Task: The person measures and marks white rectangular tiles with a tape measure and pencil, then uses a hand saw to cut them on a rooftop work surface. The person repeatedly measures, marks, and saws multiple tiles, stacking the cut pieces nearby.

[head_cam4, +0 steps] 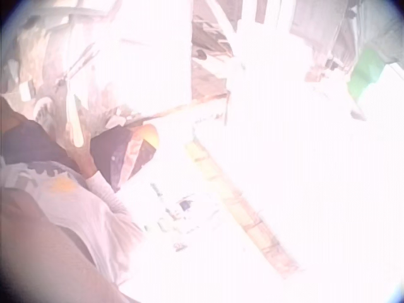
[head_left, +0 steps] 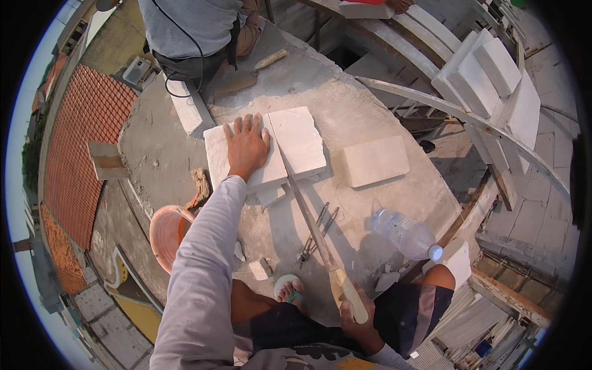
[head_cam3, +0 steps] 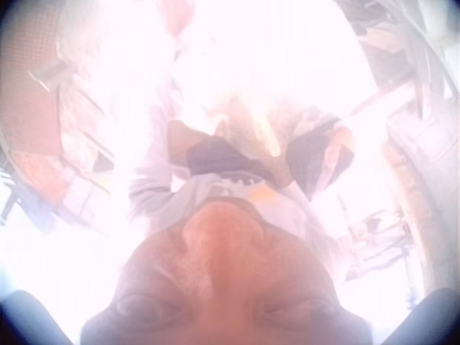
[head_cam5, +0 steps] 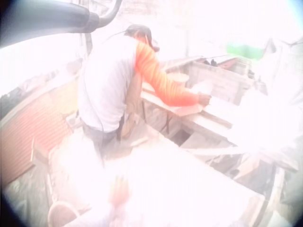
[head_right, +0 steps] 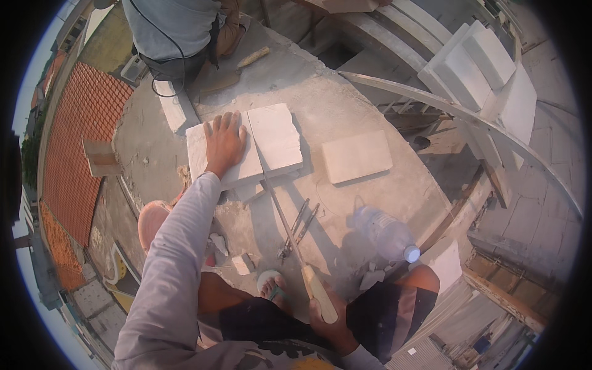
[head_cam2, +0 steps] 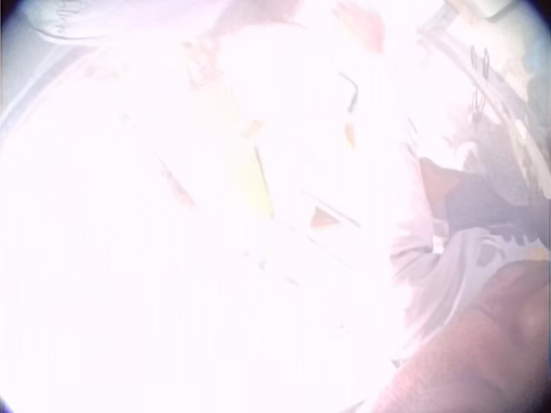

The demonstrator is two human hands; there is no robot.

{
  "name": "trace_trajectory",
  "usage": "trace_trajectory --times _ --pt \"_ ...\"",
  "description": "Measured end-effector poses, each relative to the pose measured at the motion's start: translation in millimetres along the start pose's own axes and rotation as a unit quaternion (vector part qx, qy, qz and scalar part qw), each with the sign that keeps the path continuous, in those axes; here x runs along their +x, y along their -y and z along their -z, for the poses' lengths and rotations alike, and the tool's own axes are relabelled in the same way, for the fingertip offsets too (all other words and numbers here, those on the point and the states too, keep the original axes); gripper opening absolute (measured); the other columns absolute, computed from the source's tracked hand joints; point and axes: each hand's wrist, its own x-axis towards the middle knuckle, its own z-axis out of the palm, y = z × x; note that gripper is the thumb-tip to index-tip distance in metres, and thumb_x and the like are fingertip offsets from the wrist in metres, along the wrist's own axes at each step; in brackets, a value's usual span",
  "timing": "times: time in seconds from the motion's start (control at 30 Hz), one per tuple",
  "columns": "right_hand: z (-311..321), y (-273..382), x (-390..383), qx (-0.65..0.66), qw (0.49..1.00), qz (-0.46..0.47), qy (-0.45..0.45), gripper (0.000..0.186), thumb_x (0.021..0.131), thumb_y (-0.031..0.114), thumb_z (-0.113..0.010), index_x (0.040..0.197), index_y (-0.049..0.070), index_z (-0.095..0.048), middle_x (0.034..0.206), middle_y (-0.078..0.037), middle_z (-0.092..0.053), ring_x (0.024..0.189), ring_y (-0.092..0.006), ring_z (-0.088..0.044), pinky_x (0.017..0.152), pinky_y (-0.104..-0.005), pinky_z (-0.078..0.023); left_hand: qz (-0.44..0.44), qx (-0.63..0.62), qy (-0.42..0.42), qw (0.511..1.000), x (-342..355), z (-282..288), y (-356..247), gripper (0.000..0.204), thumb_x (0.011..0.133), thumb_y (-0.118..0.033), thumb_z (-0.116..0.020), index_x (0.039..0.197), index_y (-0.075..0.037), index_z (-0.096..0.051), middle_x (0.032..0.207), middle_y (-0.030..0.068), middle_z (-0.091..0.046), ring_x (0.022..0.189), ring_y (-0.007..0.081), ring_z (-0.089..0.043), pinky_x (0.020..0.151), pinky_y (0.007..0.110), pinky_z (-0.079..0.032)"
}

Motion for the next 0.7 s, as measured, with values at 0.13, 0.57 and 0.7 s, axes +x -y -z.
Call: trace_trajectory --times 0.13,0.57,0.7 --pt "-30 -8 81 0.016 0.997 -0.075 0.032 0.046 0.108 0.018 -0.058 0.143 -0.012 -0.057 0.127 -0.024 -0.071 0.115 -0.0276 -0.069 0.101 -0.0365 -0.053 -0.010 0.010 -0.035 0.999 -2 -10 0 0.057 0.110 -0.038 -0.047 0.160 -0.012 -0.049 0.161 0.0127 -0.051 0.153 0.0364 -0.040 0.129 0.064 -0.021" --pt "-42 -10 106 0.037 0.994 -0.092 0.042 0.049 0.107 0.018 -0.058 0.144 -0.014 -0.056 0.128 -0.024 -0.071 0.112 -0.0272 -0.070 0.100 -0.0364 -0.054 -0.004 0.018 -0.015 1.000 3 -13 -2 0.060 0.110 -0.041 -0.042 0.164 -0.014 -0.045 0.164 0.0139 -0.049 0.155 0.0377 -0.039 0.131 0.064 -0.017" --pt "-45 -7 90 0.035 0.994 -0.100 0.023 0.047 0.104 0.009 -0.063 0.147 -0.008 -0.057 0.118 -0.021 -0.074 0.099 -0.0210 -0.071 0.090 -0.0355 -0.058 0.004 0.012 0.005 1.000 0 -6 2 0.061 0.111 -0.042 -0.041 0.164 -0.014 -0.045 0.164 0.0148 -0.049 0.156 0.0379 -0.038 0.131 0.064 -0.016"
